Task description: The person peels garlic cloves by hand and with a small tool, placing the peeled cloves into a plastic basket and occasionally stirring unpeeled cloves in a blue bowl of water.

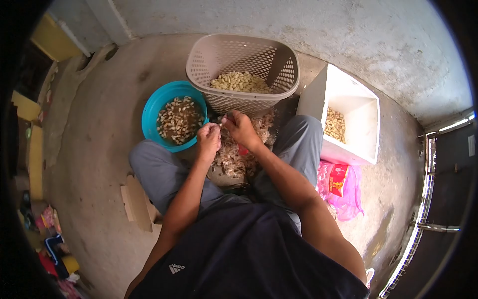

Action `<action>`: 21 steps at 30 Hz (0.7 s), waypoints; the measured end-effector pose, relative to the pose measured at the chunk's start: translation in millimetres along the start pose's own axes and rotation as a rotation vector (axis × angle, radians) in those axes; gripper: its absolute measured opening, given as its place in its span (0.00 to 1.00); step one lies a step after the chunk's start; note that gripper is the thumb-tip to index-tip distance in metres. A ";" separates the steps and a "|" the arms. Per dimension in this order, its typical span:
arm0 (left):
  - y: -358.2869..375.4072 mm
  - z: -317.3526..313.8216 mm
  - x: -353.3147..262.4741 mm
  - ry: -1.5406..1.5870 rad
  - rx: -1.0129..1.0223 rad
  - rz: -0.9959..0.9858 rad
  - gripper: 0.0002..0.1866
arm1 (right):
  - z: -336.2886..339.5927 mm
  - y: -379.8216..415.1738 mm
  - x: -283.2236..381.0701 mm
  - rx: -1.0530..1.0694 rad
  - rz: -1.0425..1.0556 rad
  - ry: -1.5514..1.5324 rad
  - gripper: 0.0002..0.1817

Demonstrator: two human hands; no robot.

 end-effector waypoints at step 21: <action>0.1 -2.9 -0.4 -0.051 0.098 -0.072 0.05 | 17.2 -18.4 -29.4 -0.076 -0.296 -0.740 0.08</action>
Point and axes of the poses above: each hand's wrist, its own y-axis away from the middle knuckle, its own z-axis out of the back of the hand, x = y × z, the point moved 2 cm from there along -y, towards the middle knuckle, and after that the axes turned 11 degrees about y, right-handed, at the moved point
